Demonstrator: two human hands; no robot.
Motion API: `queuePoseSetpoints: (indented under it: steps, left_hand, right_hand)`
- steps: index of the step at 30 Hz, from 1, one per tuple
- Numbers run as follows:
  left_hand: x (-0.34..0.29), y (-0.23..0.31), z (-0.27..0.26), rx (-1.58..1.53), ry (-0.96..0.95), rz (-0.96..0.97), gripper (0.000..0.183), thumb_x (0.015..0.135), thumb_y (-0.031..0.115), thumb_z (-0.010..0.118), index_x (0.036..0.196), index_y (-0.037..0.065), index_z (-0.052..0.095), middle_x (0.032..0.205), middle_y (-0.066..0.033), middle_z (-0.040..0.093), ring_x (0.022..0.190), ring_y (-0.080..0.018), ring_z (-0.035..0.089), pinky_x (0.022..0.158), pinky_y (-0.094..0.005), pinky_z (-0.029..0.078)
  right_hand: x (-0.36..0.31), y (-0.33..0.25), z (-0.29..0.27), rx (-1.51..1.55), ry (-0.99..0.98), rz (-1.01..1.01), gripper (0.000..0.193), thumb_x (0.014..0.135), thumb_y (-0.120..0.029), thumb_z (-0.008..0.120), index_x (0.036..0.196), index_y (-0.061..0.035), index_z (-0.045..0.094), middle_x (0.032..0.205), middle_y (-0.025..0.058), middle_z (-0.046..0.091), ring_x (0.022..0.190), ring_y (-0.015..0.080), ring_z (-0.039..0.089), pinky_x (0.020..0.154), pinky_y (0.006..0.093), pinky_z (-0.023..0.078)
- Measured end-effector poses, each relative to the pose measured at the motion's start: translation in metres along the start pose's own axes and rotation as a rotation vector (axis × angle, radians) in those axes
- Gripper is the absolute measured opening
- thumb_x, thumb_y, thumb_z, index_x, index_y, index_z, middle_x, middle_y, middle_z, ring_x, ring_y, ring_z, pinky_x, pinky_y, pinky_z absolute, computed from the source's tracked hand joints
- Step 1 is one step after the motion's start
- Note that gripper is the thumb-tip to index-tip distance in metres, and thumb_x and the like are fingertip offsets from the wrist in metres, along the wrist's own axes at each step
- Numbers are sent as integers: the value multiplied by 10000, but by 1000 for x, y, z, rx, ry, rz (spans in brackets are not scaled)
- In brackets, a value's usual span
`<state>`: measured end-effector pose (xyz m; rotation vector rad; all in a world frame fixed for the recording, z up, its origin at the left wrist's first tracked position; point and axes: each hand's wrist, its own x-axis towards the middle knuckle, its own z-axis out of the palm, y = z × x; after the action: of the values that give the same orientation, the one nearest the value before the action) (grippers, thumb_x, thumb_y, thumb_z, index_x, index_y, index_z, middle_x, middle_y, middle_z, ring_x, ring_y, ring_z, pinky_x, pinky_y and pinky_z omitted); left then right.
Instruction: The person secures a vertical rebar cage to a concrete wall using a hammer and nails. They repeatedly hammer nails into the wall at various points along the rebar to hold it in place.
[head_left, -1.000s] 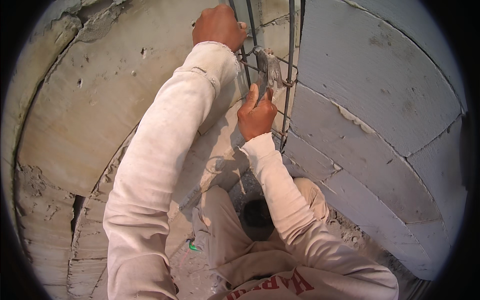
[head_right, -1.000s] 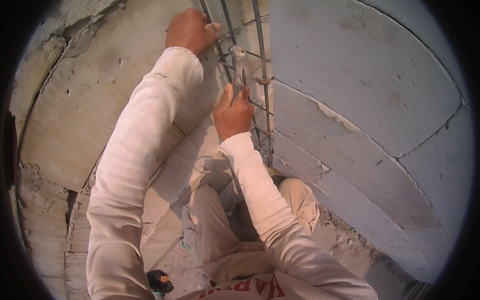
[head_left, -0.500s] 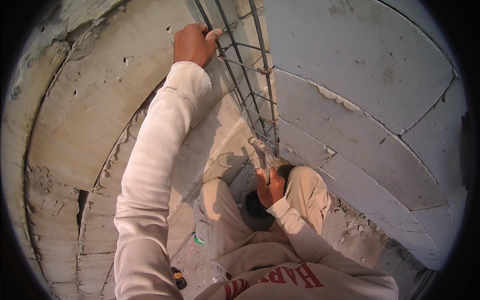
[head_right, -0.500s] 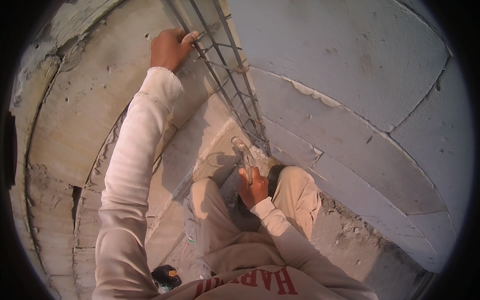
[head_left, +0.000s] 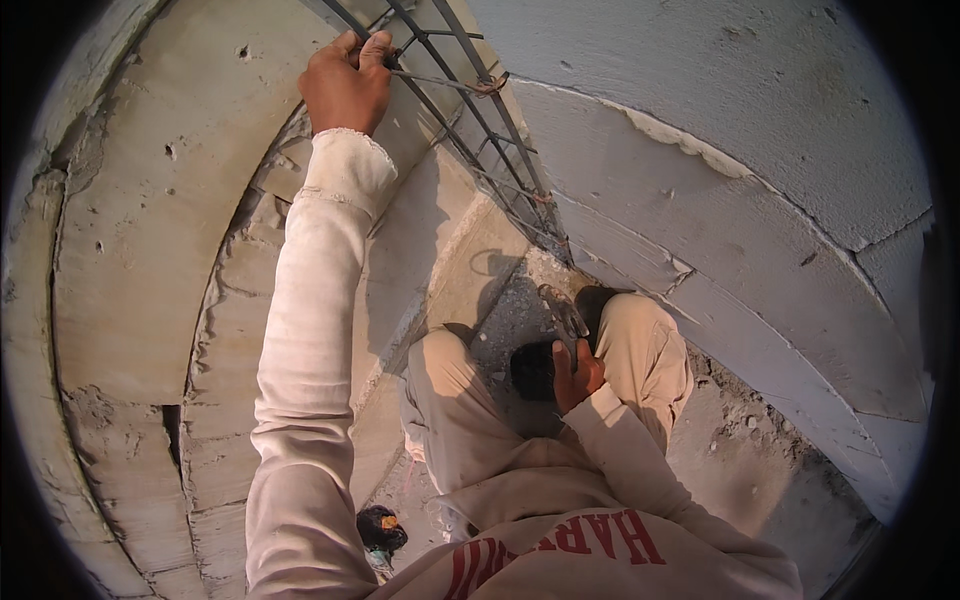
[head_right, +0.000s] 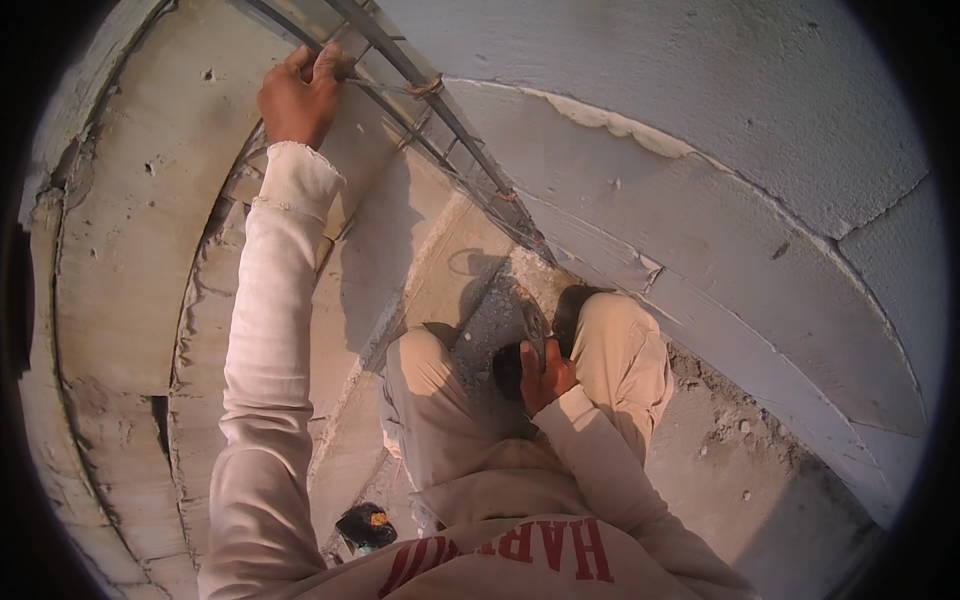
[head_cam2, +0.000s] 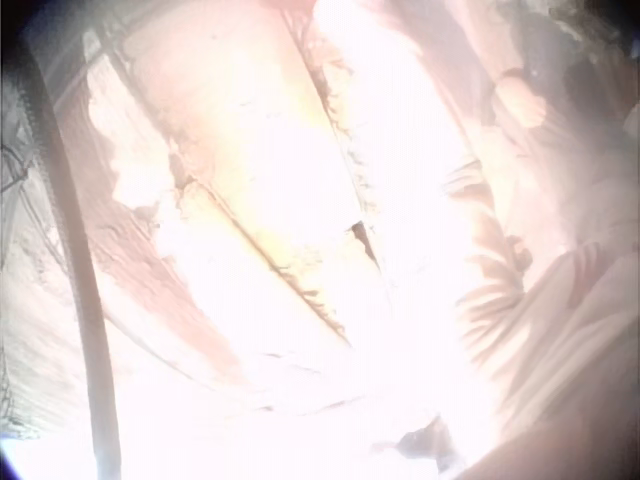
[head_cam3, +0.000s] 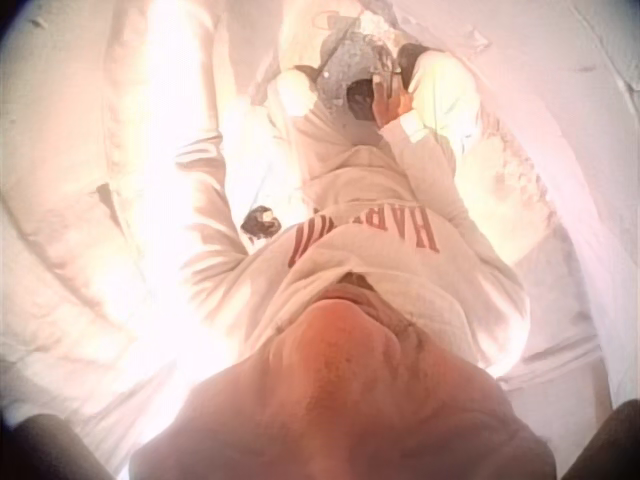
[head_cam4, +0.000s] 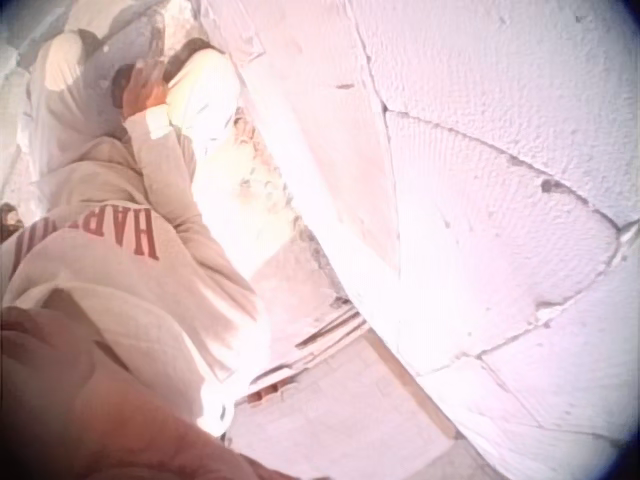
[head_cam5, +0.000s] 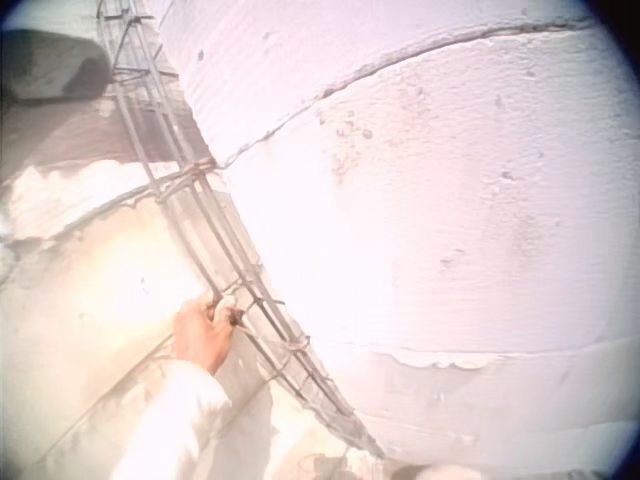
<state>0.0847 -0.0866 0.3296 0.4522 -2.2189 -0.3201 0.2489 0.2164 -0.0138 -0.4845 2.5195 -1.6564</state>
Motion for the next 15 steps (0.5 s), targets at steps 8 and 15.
queuePoseSetpoints:
  steps: [8,15]
  left_hand:
    - [-12,-7,-17,99,50,101,311,995,264,703,955,-40,753,850,-218,765,807,-351,754,748,-420,557]
    - [-192,11,14,-652,9,-384,209,977,154,687,984,-51,724,808,-81,747,737,-134,723,718,-254,553]
  right_hand:
    - [0,6,-3,146,39,-98,326,1021,-314,676,1006,7,624,613,213,588,490,397,555,512,482,429]
    - [-6,-7,-81,413,-41,181,376,1087,-381,576,958,-30,618,548,15,468,453,121,411,466,301,298]
